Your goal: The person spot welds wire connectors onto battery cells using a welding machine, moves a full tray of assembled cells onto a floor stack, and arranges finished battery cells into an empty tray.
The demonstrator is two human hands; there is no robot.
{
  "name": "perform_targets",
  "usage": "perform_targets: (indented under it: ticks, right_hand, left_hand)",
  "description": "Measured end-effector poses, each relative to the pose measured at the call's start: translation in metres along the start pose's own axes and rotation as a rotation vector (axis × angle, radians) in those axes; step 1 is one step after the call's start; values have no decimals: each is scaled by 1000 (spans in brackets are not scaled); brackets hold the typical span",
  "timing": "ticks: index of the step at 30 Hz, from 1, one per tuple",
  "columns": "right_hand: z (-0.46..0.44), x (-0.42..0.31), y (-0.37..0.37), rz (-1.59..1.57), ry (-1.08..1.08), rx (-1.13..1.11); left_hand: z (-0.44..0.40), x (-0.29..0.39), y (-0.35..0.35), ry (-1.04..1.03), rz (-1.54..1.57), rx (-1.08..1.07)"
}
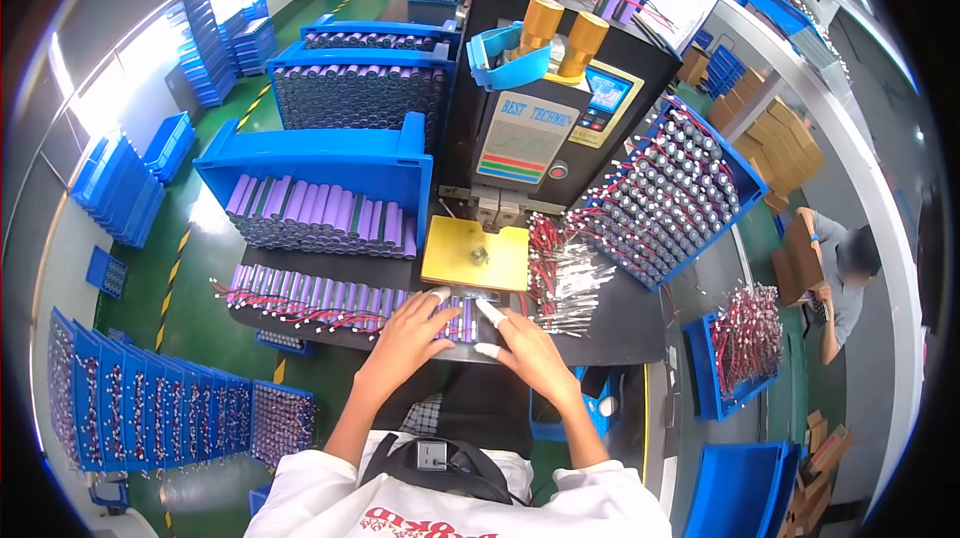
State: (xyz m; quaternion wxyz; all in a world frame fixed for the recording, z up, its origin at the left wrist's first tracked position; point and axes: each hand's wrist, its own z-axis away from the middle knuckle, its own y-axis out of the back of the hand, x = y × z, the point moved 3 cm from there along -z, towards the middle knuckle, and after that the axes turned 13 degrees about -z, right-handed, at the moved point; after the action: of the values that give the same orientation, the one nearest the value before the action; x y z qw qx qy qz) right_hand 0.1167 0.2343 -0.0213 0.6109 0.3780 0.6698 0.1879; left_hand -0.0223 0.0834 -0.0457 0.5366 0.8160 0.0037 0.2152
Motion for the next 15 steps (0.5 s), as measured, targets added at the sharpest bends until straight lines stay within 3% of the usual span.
perform_targets:
  ticks: [2, 4, 7, 13, 15]
  right_hand:
    - [2, 0, 11, -84, -39, 62]
    - [6, 3, 28, -82, 34, 307]
    - [17, 2, 49, -216, -90, 398]
    - [61, -45, 15, -378, -157, -43]
    - [82, -52, -20, -357, -141, -174]
  left_hand:
    - [2, 1, 1, -7, 0, 10]
    - [2, 3, 12, -22, -7, 25]
    - [7, 11, 34, 11, 170, 37]
    - [71, 19, 64, 133, 534, -133]
    - [97, 19, 58, 182, 529, -333]
